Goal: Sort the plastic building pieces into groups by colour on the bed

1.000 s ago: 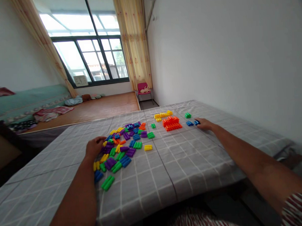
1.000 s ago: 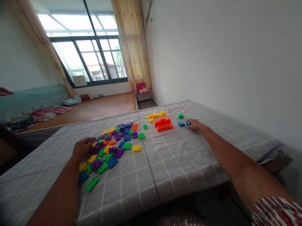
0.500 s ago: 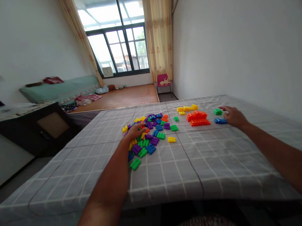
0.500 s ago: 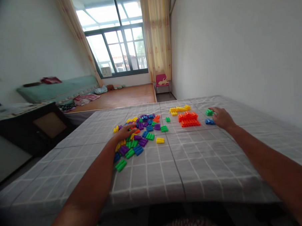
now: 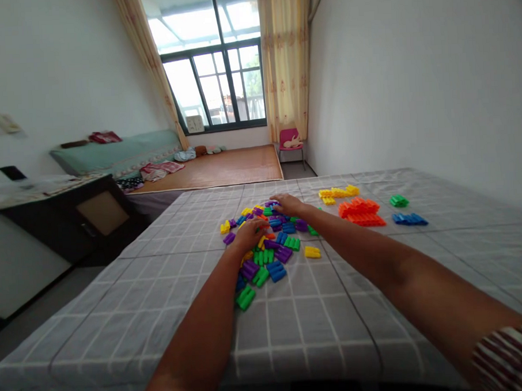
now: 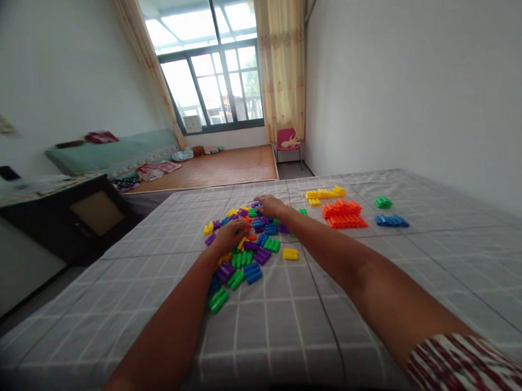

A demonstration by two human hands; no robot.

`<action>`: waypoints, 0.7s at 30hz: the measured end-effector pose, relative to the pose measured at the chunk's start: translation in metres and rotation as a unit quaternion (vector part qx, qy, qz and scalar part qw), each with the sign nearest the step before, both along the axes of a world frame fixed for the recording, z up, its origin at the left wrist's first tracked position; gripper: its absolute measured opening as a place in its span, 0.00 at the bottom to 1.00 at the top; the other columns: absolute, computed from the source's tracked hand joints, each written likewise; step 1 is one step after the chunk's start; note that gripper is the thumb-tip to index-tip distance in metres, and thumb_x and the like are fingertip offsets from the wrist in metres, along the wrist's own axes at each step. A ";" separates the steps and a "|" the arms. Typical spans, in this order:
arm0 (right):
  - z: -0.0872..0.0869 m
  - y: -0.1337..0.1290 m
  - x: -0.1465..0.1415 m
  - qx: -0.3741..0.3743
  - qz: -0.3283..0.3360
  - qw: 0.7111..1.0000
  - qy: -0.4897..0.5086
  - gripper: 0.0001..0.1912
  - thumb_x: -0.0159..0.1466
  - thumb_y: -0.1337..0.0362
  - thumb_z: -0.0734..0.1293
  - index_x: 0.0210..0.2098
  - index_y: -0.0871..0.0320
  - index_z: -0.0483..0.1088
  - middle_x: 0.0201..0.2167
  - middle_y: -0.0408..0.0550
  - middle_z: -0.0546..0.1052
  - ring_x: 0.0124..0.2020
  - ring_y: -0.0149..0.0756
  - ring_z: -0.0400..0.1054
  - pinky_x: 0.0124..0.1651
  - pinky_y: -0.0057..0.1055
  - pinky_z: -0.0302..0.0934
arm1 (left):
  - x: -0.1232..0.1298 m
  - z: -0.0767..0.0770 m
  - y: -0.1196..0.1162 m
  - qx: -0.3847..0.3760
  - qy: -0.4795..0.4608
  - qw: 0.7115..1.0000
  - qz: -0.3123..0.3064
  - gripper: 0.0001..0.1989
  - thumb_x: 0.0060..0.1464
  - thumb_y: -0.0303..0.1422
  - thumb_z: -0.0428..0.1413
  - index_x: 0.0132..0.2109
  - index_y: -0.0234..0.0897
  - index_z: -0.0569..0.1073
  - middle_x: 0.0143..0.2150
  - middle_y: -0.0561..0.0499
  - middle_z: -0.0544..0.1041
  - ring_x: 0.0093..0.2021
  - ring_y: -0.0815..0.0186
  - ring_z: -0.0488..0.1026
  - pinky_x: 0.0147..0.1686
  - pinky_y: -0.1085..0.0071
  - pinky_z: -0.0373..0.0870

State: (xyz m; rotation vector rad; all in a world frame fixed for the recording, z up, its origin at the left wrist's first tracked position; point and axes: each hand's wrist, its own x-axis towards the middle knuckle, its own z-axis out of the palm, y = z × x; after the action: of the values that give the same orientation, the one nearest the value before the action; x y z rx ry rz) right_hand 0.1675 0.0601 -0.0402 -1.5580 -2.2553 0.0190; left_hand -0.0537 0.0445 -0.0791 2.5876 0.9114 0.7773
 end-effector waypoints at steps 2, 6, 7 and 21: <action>-0.006 0.016 -0.012 -0.022 -0.010 0.999 -0.029 0.18 0.59 0.67 0.68 0.49 0.60 0.73 0.51 0.56 0.76 0.52 0.45 0.69 0.55 0.35 0.59 | 0.000 0.000 0.000 0.003 0.005 1.000 -0.005 0.14 0.56 0.34 0.53 0.46 0.38 0.79 0.46 0.45 0.79 0.47 0.59 0.74 0.50 0.63 0.69; -0.008 0.017 -0.014 -0.011 0.003 0.998 -0.056 0.11 0.59 0.71 0.68 0.41 0.61 0.75 0.43 0.51 0.79 0.45 0.41 0.71 0.52 0.32 0.58 | -0.002 0.002 0.000 -0.001 0.002 1.000 -0.013 0.15 0.58 0.36 0.51 0.46 0.39 0.78 0.48 0.46 0.78 0.49 0.60 0.74 0.53 0.64 0.67; -0.006 0.012 -0.010 -0.002 0.002 0.999 -0.051 0.10 0.60 0.71 0.66 0.42 0.62 0.75 0.42 0.50 0.79 0.44 0.39 0.71 0.52 0.32 0.58 | -0.002 0.002 0.000 -0.005 0.004 1.000 -0.011 0.15 0.58 0.37 0.51 0.46 0.39 0.78 0.48 0.46 0.78 0.49 0.60 0.74 0.53 0.64 0.67; -0.003 -0.058 0.081 0.021 -0.021 1.000 0.009 0.12 0.60 0.71 0.65 0.43 0.60 0.75 0.43 0.49 0.78 0.43 0.37 0.71 0.47 0.31 0.62 | -0.002 0.012 -0.002 -0.042 0.021 0.999 -0.005 0.22 0.54 0.50 0.51 0.43 0.40 0.79 0.48 0.46 0.79 0.50 0.57 0.73 0.54 0.59 0.68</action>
State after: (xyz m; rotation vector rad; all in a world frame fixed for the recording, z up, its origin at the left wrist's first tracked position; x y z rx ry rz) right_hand 0.2482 0.0017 -0.0429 -1.5766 -2.1944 -0.0264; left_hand -0.0556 0.0426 -0.0668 2.5427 0.9228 0.6699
